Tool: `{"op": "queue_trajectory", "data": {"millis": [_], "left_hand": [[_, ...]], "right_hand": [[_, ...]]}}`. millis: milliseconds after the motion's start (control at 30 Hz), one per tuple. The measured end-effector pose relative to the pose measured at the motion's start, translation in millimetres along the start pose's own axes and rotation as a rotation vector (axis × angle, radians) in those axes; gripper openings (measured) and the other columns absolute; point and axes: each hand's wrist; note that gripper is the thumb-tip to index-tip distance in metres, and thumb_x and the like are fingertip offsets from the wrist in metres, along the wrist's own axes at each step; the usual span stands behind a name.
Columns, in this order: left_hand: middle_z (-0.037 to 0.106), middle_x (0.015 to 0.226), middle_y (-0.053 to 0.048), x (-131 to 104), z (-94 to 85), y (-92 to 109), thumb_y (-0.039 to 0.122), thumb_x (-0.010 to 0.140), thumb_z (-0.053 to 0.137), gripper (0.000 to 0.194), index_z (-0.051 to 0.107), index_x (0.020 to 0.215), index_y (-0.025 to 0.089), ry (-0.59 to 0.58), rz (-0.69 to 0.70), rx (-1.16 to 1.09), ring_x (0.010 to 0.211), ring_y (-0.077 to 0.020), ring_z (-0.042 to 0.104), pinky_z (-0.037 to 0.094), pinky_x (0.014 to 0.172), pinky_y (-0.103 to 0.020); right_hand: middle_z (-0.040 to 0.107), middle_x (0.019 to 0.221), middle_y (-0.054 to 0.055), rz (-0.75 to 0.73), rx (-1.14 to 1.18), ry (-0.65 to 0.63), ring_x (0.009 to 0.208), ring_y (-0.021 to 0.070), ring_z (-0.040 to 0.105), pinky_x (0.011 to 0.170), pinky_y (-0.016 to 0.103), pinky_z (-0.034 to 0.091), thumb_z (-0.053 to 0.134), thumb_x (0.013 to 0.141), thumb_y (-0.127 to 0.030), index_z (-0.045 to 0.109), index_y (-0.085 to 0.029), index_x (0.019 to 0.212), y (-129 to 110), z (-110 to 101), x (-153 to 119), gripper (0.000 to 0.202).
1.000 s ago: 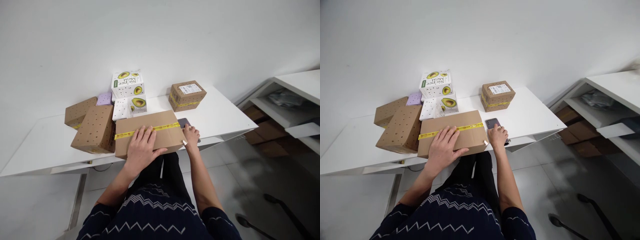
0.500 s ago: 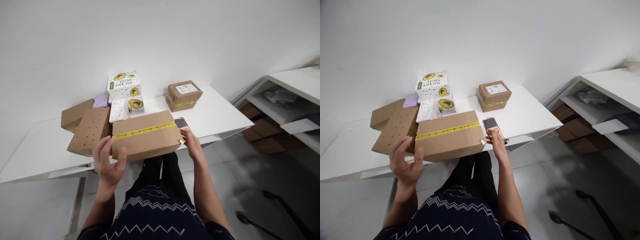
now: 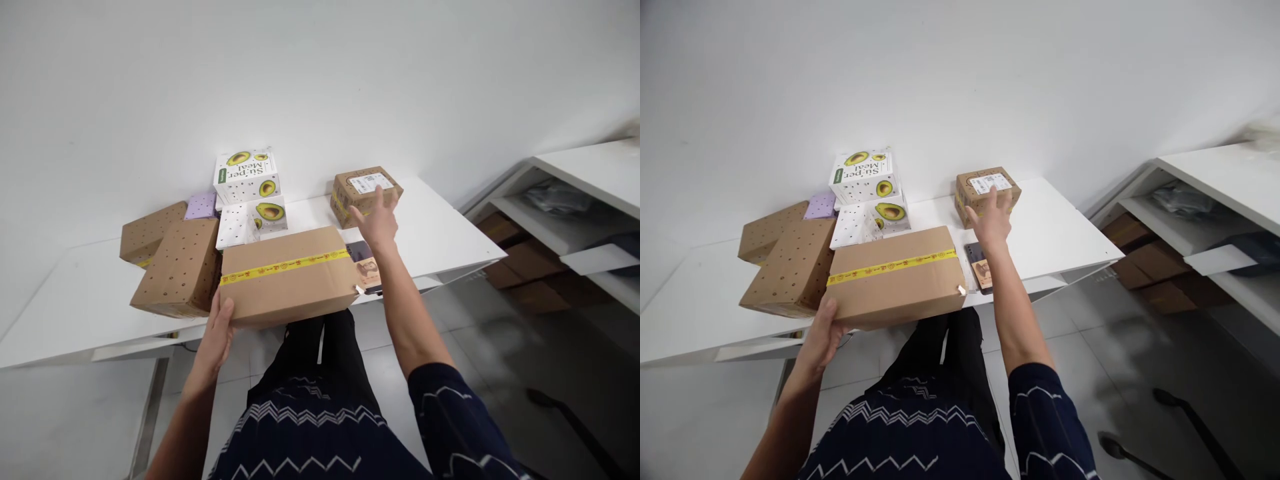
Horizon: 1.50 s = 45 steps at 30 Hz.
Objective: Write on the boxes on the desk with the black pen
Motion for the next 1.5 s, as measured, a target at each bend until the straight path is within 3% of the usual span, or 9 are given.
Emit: {"op": "queue_trajectory", "data": {"millis": [100,267,467,700,967,1100,1200,1367,1500], "left_hand": [[0.055,0.144,-0.010,-1,-3.4,5,0.060,0.074,0.073,0.079,0.050,0.142,0.028,-0.049,-0.158,0.040,0.129,-0.0343,0.054,0.056,0.094,-0.043],[0.051,0.148,-0.009,-9,-6.4,12,0.057,0.074,0.073,0.078,0.048,0.143,0.031,-0.035,-0.281,0.001,0.127,-0.0369,0.054,0.061,0.082,-0.045],[0.059,0.139,-0.007,-12,-11.0,9,0.052,0.078,0.069,0.062,0.057,0.133,0.028,0.026,-0.216,-0.080,0.123,-0.0336,0.056,0.061,0.082,-0.044],[0.073,0.102,-0.006,-13,-23.5,0,0.051,0.068,0.073,0.056,0.067,0.116,0.022,0.171,-0.179,-0.160,0.092,-0.0262,0.068,0.063,0.075,-0.041],[0.074,0.100,-0.005,-18,-26.6,-4,0.050,0.066,0.075,0.051,0.070,0.110,0.024,0.187,-0.092,-0.210,0.083,-0.0221,0.069,0.062,0.063,-0.032],[0.074,0.102,-0.006,-18,-25.6,-4,0.052,0.065,0.076,0.053,0.070,0.109,0.024,0.178,-0.077,-0.214,0.086,-0.0239,0.069,0.063,0.066,-0.036],[0.074,0.104,-0.006,-19,-23.8,-5,0.054,0.065,0.075,0.054,0.070,0.111,0.024,0.179,-0.086,-0.211,0.089,-0.0239,0.069,0.063,0.070,-0.037],[0.074,0.104,-0.005,-21,-17.7,-5,0.054,0.068,0.073,0.054,0.069,0.113,0.025,0.180,-0.109,-0.184,0.094,-0.0259,0.069,0.063,0.072,-0.041],[0.073,0.108,-0.006,-21,-12.2,-2,0.054,0.070,0.070,0.054,0.067,0.116,0.026,0.172,-0.124,-0.155,0.102,-0.0291,0.067,0.063,0.072,-0.045]], "right_hand": [[-0.001,0.165,0.021,0.009,-0.148,-0.116,0.124,0.0474,0.053,0.093,0.066,0.046,0.058,0.081,-0.064,0.022,-0.024,0.157,-6,21,37,0.093],[0.006,0.165,0.020,-0.113,-0.165,-0.186,0.131,0.0465,0.048,0.100,0.065,0.043,0.057,0.084,-0.052,0.033,-0.022,0.152,21,24,56,0.078],[0.024,0.162,0.014,-0.282,-0.085,-0.252,0.145,0.0356,0.034,0.117,0.051,0.033,0.065,0.078,-0.037,0.043,-0.020,0.147,93,-29,71,0.074],[0.041,0.154,0.018,-0.187,-0.041,-0.211,0.139,0.0271,0.043,0.117,0.037,0.030,0.059,0.073,-0.007,0.053,-0.013,0.141,143,-79,76,0.069],[0.048,0.149,0.010,-0.210,-0.034,-0.195,0.138,0.0290,0.046,0.118,0.048,0.033,0.052,0.073,-0.012,0.063,-0.020,0.129,120,-68,68,0.058],[0.044,0.150,0.014,-0.118,-0.082,-0.248,0.141,0.0405,0.036,0.114,0.062,0.030,0.051,0.087,-0.046,0.064,-0.019,0.124,92,-62,67,0.048],[0.024,0.158,0.025,-0.021,-0.202,-0.234,0.136,0.0572,0.028,0.102,0.079,0.026,0.066,0.070,-0.070,0.058,-0.013,0.126,67,-49,57,0.081],[0.023,0.154,0.027,-0.086,-0.185,-0.115,0.134,0.0592,0.021,0.095,0.078,0.030,0.074,0.064,-0.066,0.048,-0.014,0.136,49,-38,41,0.092],[0.023,0.153,0.029,-0.079,-0.237,-0.082,0.132,0.0561,0.028,0.100,0.072,0.028,0.080,0.066,-0.055,0.044,-0.017,0.143,80,-69,45,0.093]]}}
Point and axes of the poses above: each hand's wrist, its own x-axis towards the middle knuckle, its own z-axis out of the palm, y = z × x
